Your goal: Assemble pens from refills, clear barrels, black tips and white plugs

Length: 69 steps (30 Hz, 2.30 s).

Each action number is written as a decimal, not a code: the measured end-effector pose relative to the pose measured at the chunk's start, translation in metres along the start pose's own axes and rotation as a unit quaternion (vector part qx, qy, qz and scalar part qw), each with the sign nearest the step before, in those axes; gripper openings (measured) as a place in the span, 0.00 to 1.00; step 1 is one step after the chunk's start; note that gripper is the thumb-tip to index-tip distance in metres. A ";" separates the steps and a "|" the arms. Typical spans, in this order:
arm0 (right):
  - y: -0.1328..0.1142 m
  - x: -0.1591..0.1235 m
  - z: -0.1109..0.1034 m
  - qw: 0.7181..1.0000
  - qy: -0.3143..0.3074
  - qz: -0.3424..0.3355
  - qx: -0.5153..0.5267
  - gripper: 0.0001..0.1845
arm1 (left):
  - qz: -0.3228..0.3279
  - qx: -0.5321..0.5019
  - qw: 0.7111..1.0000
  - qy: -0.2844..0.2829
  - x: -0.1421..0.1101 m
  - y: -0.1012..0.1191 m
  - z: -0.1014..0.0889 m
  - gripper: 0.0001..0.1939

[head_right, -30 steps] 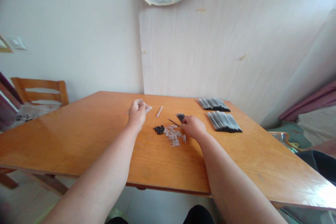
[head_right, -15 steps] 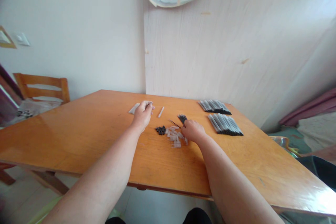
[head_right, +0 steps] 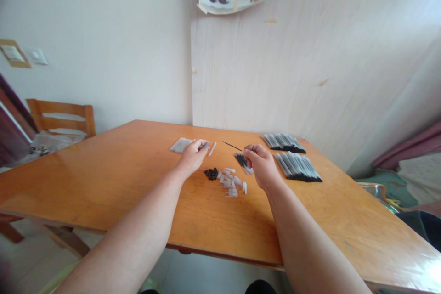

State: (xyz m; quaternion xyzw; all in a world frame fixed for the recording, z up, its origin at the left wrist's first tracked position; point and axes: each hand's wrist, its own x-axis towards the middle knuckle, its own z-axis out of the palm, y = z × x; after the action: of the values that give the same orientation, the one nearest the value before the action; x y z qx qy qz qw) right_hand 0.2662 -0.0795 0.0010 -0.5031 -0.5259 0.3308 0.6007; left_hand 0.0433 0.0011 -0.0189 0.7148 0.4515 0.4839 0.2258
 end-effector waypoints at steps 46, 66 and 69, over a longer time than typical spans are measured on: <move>0.001 -0.008 0.017 0.974 -0.080 0.068 0.201 0.16 | 0.063 0.044 0.983 -0.167 -0.011 0.006 0.010 0.16; 0.026 -0.010 0.031 0.930 -0.153 -0.155 -0.295 0.08 | -0.011 -0.037 0.993 -0.108 -0.010 0.019 0.004 0.12; 0.022 -0.014 0.033 0.886 -0.190 -0.199 -0.374 0.12 | -0.014 -0.043 0.994 -0.100 -0.010 0.020 0.004 0.13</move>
State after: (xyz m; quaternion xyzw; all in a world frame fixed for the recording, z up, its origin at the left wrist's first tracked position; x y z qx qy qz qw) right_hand 0.2338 -0.0782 -0.0263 -0.5026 -0.8037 0.0726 0.3101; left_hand 0.0539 -0.0168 -0.0103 0.7431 0.4152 0.4256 0.3070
